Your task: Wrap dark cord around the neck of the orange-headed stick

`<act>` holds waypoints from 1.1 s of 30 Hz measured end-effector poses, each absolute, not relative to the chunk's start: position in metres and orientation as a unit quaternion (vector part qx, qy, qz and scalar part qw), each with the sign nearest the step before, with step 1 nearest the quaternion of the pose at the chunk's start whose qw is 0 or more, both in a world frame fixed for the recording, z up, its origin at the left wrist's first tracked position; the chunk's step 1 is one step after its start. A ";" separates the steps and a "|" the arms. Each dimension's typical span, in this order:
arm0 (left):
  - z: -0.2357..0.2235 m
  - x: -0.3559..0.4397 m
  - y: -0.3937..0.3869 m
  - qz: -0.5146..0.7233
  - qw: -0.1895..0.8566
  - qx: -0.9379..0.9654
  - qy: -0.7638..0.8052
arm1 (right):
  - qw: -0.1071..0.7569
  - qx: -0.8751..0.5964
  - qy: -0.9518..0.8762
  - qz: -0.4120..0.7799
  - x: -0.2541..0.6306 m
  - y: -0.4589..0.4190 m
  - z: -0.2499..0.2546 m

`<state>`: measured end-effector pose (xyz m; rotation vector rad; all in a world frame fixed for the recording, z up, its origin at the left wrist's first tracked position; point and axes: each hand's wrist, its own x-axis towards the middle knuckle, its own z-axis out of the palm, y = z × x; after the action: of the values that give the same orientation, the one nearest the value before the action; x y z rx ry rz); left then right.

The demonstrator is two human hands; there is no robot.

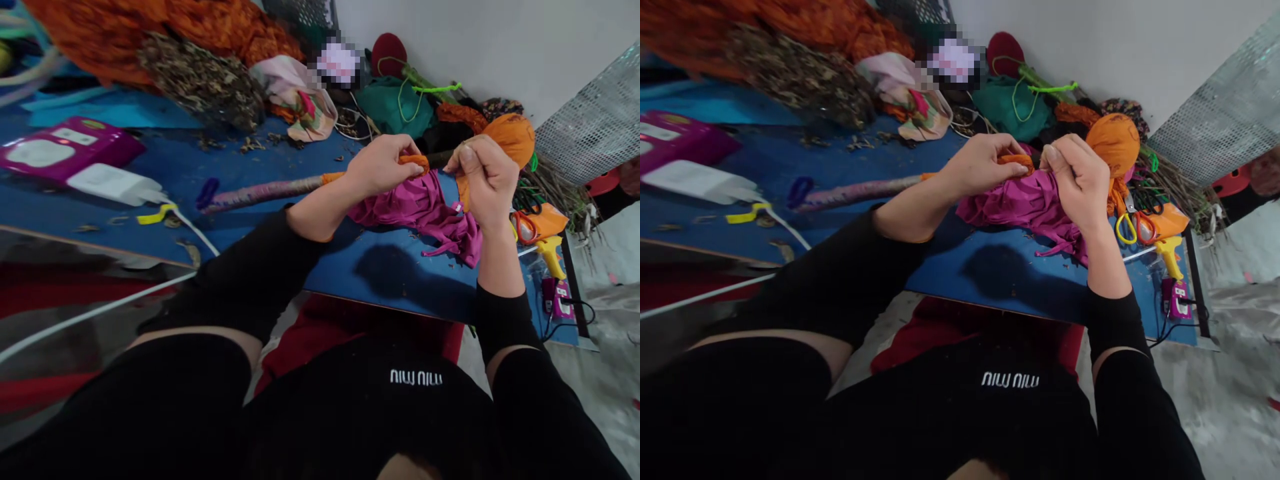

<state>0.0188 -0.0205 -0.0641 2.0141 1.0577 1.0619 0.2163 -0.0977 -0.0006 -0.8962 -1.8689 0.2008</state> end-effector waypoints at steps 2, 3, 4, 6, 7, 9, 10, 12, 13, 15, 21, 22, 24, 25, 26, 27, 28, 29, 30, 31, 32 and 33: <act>-0.060 0.019 -0.023 0.388 0.305 0.767 0.410 | 0.499 -0.336 -0.788 0.128 0.217 -0.098 -0.001; -0.059 0.019 -0.025 0.382 0.304 0.770 0.410 | 0.492 -0.325 -0.793 0.154 0.217 -0.098 -0.001; -0.058 0.019 -0.025 0.379 0.305 0.773 0.408 | 0.483 -0.323 -0.794 0.179 0.217 -0.098 -0.002; -0.058 0.020 -0.027 0.373 0.305 0.779 0.402 | 0.471 -0.329 -0.787 0.223 0.216 -0.097 -0.004; -0.058 0.021 -0.028 0.368 0.303 0.782 0.401 | 0.473 -0.332 -0.780 0.240 0.216 -0.095 -0.006; -0.058 0.022 -0.029 0.358 0.296 0.789 0.403 | 0.491 -0.336 -0.762 0.256 0.216 -0.090 -0.011; -0.058 0.023 -0.030 0.353 0.292 0.792 0.404 | 0.496 -0.345 -0.754 0.256 0.215 -0.088 -0.014; -0.058 0.024 -0.031 0.341 0.286 0.797 0.409 | 0.494 -0.382 -0.741 0.247 0.215 -0.083 -0.018; -0.058 0.024 -0.032 0.335 0.285 0.798 0.413 | 0.490 -0.401 -0.734 0.246 0.215 -0.081 -0.019; -0.056 0.024 -0.034 0.324 0.286 0.798 0.420 | 0.490 -0.417 -0.721 0.257 0.215 -0.079 -0.021; -0.049 0.028 -0.046 0.282 0.246 0.814 0.445 | 0.503 -0.401 -0.710 0.287 0.211 -0.072 -0.027; -0.049 0.030 -0.049 0.275 0.226 0.817 0.453 | 0.506 -0.402 -0.705 0.290 0.211 -0.069 -0.029; -0.048 0.033 -0.057 0.262 0.180 0.824 0.469 | 0.517 -0.411 -0.688 0.301 0.213 -0.063 -0.034; -0.048 0.035 -0.060 0.256 0.158 0.827 0.475 | 0.523 -0.420 -0.677 0.303 0.215 -0.060 -0.036; -0.048 0.036 -0.064 0.251 0.136 0.829 0.480 | 0.527 -0.430 -0.667 0.306 0.218 -0.057 -0.039; -0.049 0.038 -0.067 0.249 0.118 0.832 0.481 | 0.527 -0.442 -0.658 0.307 0.221 -0.054 -0.042; -0.049 0.040 -0.070 0.249 0.102 0.836 0.478 | 0.523 -0.452 -0.653 0.309 0.224 -0.051 -0.044; -0.049 0.041 -0.073 0.249 0.089 0.841 0.473 | 0.517 -0.461 -0.651 0.310 0.228 -0.048 -0.046; -0.049 0.042 -0.075 0.248 0.079 0.846 0.465 | 0.512 -0.465 -0.651 0.313 0.232 -0.046 -0.048; -0.048 0.043 -0.077 0.245 0.069 0.852 0.457 | 0.507 -0.466 -0.652 0.317 0.235 -0.044 -0.049; -0.048 0.043 -0.079 0.241 0.060 0.858 0.449 | 0.502 -0.466 -0.655 0.319 0.238 -0.043 -0.049; -0.048 0.043 -0.080 0.234 0.052 0.864 0.444 | 0.496 -0.467 -0.657 0.322 0.241 -0.042 -0.049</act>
<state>0.0431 -0.0795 -0.0476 2.6269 1.3494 0.7130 0.2407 -0.0424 -0.0487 -1.1304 -1.5923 0.7802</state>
